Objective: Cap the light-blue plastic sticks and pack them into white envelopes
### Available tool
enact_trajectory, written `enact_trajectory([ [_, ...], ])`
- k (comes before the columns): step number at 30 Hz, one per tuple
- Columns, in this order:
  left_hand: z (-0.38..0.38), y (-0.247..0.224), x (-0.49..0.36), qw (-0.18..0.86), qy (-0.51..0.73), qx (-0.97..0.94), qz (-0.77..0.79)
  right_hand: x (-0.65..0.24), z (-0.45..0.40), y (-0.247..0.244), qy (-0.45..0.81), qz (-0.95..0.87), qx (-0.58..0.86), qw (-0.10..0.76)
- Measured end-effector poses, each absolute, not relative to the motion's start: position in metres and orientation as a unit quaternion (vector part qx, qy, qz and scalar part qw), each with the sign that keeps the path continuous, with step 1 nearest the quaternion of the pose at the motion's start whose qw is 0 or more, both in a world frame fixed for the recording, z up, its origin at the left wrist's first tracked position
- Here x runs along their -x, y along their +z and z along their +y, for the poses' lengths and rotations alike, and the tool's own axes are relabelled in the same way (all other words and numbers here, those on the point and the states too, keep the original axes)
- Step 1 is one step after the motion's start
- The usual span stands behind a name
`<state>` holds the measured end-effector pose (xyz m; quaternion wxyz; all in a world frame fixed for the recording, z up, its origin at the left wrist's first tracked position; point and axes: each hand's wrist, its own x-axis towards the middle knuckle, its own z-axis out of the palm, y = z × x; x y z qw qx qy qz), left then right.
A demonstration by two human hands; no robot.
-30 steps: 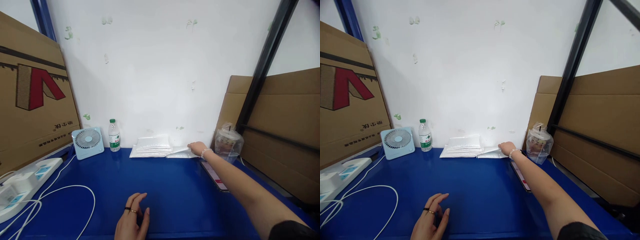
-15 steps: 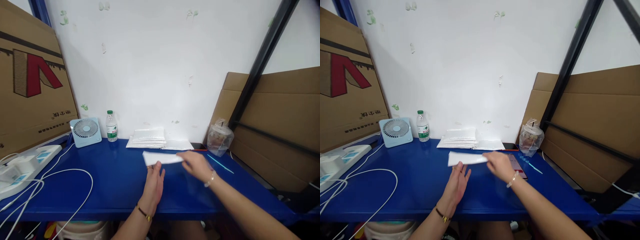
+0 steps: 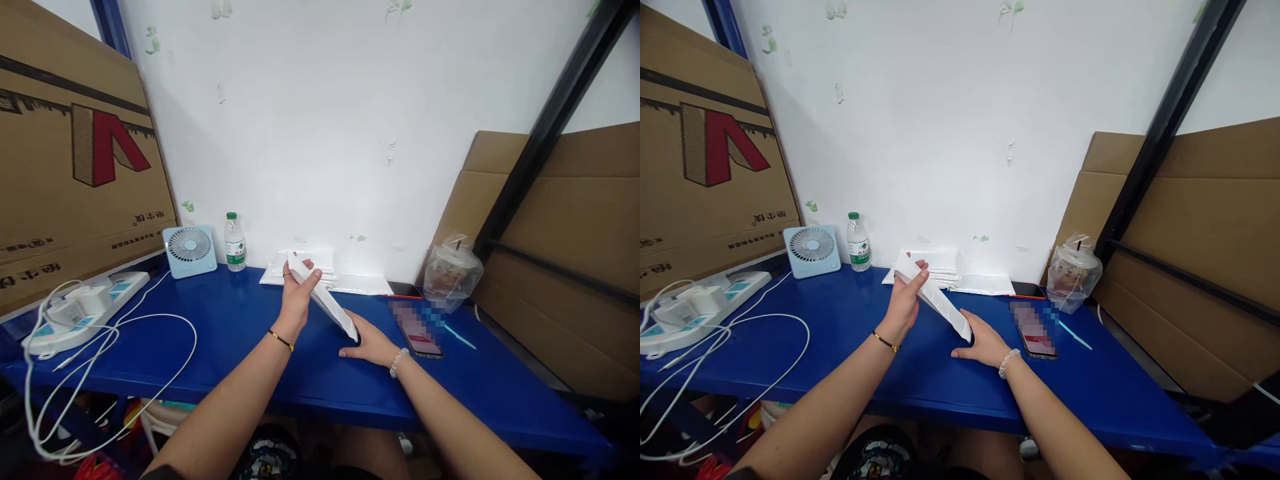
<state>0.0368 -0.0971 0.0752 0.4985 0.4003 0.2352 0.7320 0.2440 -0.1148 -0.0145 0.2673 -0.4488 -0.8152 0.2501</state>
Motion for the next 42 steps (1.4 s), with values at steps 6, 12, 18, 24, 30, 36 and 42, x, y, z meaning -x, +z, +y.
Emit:
enact_trajectory([
  [6,-0.095,0.103,-0.021,0.48,0.723,-0.435,0.242,-0.234,-0.115,-0.009,0.194,-0.817,0.488,0.239],
  [12,-0.094,0.131,0.012,0.444,0.71,-0.478,0.265,-0.232,-0.114,-0.008,0.159,-0.832,0.497,0.187],
  [18,-0.091,0.152,0.037,0.398,0.703,-0.523,0.274,-0.233,-0.117,-0.008,0.138,-0.849,0.482,0.164],
  [24,-0.091,0.16,0.047,0.406,0.694,-0.528,0.274,-0.233,-0.117,-0.009,0.134,-0.851,0.484,0.155],
  [30,-0.088,0.172,0.07,0.354,0.696,-0.553,0.29,-0.233,-0.117,-0.009,0.137,-0.851,0.484,0.154],
  [36,-0.062,0.138,0.099,0.151,0.571,-0.693,0.412,-0.231,-0.119,-0.008,0.15,-0.855,0.471,0.157],
  [42,-0.045,0.062,0.106,0.072,0.236,-0.786,0.566,-0.225,-0.129,-0.003,0.168,-0.873,0.424,0.174],
])
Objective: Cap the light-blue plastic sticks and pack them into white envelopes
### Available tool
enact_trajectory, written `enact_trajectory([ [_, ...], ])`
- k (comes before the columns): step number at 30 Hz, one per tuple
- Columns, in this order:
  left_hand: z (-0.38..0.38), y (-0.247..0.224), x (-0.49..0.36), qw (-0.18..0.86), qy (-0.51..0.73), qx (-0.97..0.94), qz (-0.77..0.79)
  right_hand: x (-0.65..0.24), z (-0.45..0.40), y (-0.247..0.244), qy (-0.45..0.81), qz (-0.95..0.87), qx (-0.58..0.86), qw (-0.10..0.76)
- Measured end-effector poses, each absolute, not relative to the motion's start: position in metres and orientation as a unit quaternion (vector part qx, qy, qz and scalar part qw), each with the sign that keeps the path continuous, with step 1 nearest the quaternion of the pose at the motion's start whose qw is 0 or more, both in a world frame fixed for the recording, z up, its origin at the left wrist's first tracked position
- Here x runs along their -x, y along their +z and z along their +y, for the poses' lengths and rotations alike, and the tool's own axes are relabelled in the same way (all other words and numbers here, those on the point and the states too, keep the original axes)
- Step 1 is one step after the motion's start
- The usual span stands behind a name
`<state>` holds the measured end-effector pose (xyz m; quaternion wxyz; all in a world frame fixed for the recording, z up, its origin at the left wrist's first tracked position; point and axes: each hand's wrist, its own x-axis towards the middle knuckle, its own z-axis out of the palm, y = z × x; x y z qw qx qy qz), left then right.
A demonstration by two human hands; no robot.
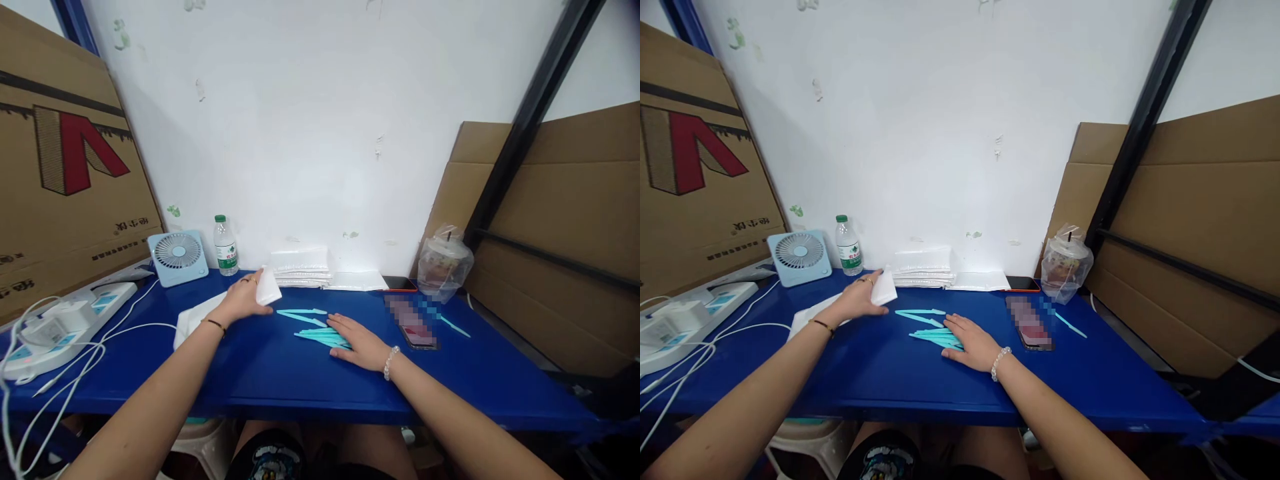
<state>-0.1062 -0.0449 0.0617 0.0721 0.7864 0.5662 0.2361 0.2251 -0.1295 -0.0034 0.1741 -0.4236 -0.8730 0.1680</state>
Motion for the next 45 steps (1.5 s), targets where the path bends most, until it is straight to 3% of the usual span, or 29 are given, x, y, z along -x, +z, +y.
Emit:
enact_trajectory([
  [4,-0.044,0.041,0.086,0.061,0.247,-0.829,0.497,-0.237,-0.109,0.012,0.172,-0.848,0.446,0.23],
  [7,-0.039,0.033,0.06,0.134,0.243,-0.867,0.414,-0.247,-0.082,0.024,0.2,-0.858,0.437,0.181],
  [11,-0.023,0.014,0.026,0.19,0.188,-0.867,0.421,-0.248,-0.054,0.021,0.275,-0.86,0.411,0.127],
  [16,-0.007,0.001,-0.005,0.223,0.196,-0.861,0.413,-0.243,-0.044,-0.001,0.217,-0.823,0.465,0.242],
  [20,-0.009,0.002,-0.015,0.243,0.233,-0.855,0.394,-0.252,-0.048,-0.001,0.18,-0.813,0.479,0.278],
  [28,-0.013,-0.005,-0.004,0.259,0.267,-0.859,0.351,-0.257,-0.075,0.025,0.279,-0.861,0.388,0.173],
  [45,-0.011,-0.004,-0.006,0.229,0.21,-0.886,0.343,-0.248,-0.076,0.018,0.233,-0.865,0.41,0.172],
])
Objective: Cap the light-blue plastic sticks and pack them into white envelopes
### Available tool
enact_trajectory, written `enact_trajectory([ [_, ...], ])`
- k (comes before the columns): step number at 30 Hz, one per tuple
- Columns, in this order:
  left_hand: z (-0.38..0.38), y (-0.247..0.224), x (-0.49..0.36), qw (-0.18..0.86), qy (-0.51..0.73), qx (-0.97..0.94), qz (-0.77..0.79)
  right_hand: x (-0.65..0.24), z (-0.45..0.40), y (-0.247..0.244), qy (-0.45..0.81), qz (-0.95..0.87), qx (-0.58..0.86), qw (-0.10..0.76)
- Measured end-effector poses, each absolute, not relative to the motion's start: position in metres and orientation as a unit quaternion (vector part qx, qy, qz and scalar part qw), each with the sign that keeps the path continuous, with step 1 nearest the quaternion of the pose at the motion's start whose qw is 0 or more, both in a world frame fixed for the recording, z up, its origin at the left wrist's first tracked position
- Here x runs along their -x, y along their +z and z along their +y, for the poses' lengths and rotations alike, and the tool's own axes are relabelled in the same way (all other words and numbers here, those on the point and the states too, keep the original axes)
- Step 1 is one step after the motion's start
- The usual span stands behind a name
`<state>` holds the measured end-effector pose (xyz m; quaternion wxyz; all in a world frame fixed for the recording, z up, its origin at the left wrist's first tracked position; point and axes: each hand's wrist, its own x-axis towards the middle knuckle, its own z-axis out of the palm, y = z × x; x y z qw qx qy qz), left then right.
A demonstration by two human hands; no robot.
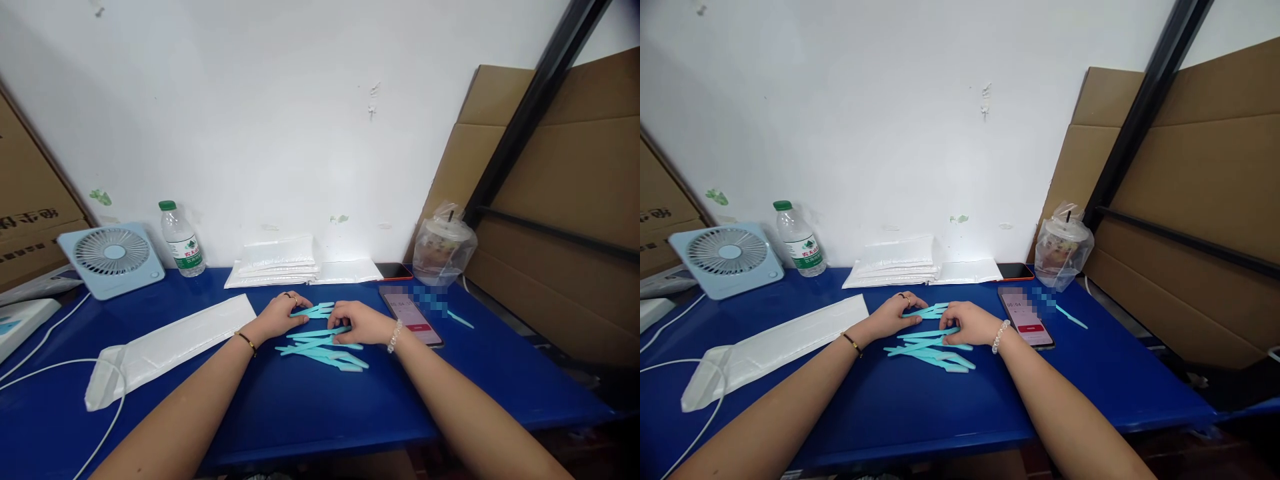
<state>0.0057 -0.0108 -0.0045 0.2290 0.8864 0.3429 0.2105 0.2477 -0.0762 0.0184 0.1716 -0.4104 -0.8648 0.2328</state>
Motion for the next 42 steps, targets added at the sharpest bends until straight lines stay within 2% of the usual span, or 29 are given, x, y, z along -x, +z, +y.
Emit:
enact_trajectory([
  [6,-0.011,-0.002,-0.007,0.214,0.186,-0.892,0.353,-0.251,-0.068,0.01,0.141,-0.855,0.45,0.215],
  [14,-0.021,0.005,-0.009,0.21,0.158,-0.902,0.344,-0.26,-0.054,-0.001,0.177,-0.803,0.492,0.288],
  [25,-0.022,0.001,-0.017,0.241,0.166,-0.88,0.374,-0.256,-0.051,-0.005,0.177,-0.813,0.501,0.237],
  [33,-0.001,-0.004,-0.003,0.219,0.201,-0.843,0.449,-0.276,-0.043,-0.001,0.155,-0.792,0.533,0.253],
  [36,-0.007,0.0,-0.004,0.191,0.224,-0.851,0.435,-0.274,-0.048,0.005,0.157,-0.797,0.518,0.267],
  [42,-0.026,0.009,-0.016,0.225,0.163,-0.887,0.369,-0.255,-0.059,0.007,0.183,-0.843,0.464,0.201],
])
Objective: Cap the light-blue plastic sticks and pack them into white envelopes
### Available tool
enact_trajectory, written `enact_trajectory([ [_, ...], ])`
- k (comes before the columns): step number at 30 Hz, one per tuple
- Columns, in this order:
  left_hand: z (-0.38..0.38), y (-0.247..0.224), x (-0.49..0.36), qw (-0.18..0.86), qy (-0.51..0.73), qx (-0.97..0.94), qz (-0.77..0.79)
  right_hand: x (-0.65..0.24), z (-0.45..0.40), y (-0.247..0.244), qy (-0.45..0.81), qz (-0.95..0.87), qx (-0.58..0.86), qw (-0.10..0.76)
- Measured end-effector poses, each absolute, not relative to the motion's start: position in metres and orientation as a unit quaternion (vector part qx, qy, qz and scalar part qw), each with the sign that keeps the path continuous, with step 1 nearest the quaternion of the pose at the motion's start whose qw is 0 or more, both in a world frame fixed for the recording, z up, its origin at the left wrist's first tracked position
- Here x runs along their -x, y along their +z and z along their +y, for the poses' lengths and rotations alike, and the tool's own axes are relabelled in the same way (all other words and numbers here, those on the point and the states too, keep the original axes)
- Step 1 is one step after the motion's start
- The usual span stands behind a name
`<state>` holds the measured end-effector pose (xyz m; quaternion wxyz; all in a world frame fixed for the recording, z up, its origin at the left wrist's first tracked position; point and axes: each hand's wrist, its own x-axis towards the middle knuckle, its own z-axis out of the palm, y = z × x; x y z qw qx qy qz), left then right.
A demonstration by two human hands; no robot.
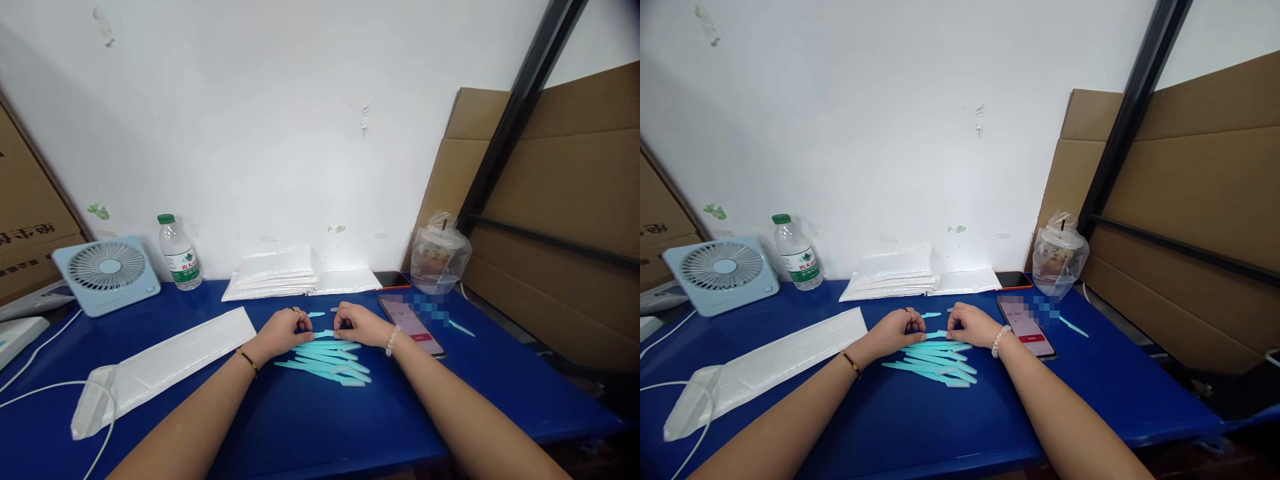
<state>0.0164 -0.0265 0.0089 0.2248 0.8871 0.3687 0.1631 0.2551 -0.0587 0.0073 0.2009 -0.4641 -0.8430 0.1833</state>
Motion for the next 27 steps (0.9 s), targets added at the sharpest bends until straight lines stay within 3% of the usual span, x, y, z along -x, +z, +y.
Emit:
enact_trajectory([
  [5,-0.024,0.01,-0.019,0.213,0.13,-0.885,0.394,-0.255,-0.054,0.003,0.181,-0.848,0.461,0.186],
  [13,-0.015,0.013,-0.006,0.175,0.174,-0.863,0.44,-0.275,-0.053,0.012,0.164,-0.802,0.523,0.236],
  [19,-0.032,0.017,-0.018,0.215,0.152,-0.897,0.354,-0.266,-0.064,0.02,0.232,-0.848,0.449,0.159],
  [27,-0.033,0.014,-0.022,0.236,0.123,-0.885,0.381,-0.265,-0.06,0.011,0.229,-0.836,0.47,0.167],
])
